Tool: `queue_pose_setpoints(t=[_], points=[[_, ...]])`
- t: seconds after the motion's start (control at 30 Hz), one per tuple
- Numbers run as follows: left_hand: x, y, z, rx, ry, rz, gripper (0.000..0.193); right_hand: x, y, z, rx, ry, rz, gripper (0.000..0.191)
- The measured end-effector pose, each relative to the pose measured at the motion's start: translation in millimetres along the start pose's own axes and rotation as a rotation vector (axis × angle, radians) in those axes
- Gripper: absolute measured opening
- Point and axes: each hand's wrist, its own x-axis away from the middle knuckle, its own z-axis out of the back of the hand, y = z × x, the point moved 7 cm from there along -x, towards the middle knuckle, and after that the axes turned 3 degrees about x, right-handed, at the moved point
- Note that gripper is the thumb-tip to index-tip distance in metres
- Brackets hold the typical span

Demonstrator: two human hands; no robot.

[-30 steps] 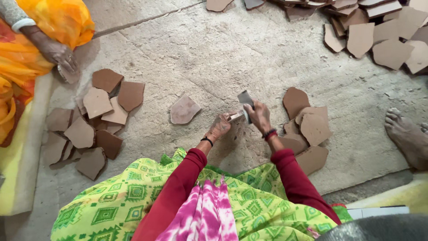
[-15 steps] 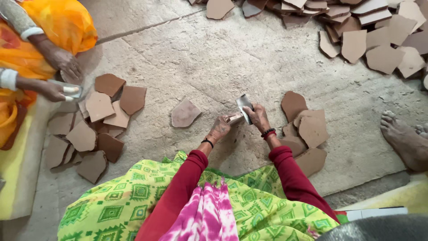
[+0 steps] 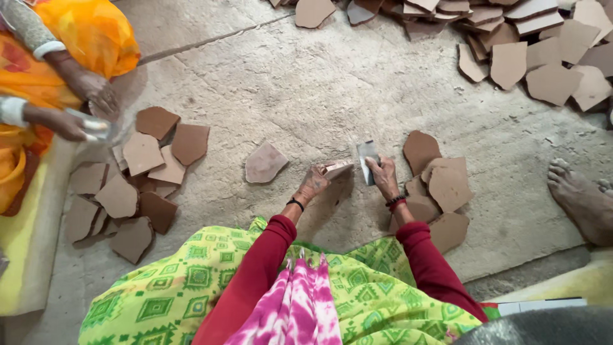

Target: The person sits on the floor and smooths irregular clay tile pieces one at a time, rubbing each piece with a handheld sanding block and setting finished pieces aside with a pile of completed tiles nearby.

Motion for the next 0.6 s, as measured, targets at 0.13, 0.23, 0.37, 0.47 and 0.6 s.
queue_pose_setpoints(t=[0.13,0.23,0.37,0.47,0.6], points=[[-1,1,0,0.174,0.039,0.001,0.033,23,-21,-6,0.147,-0.047,0.052,0.033],[-2,2,2,0.317,0.076,-0.004,0.044,25,-42,-15,0.548,0.039,0.207,0.032],[0,-2,0,0.222,0.045,0.120,0.044,-3,-30,-32,0.619,-0.127,0.042,0.031],[0,2,1,0.196,0.042,0.067,0.040,-11,-42,-30,0.613,-0.071,0.229,0.029],[-1,-1,0,0.084,0.016,0.057,0.036,3,-36,-27,0.498,-0.211,0.139,0.027]])
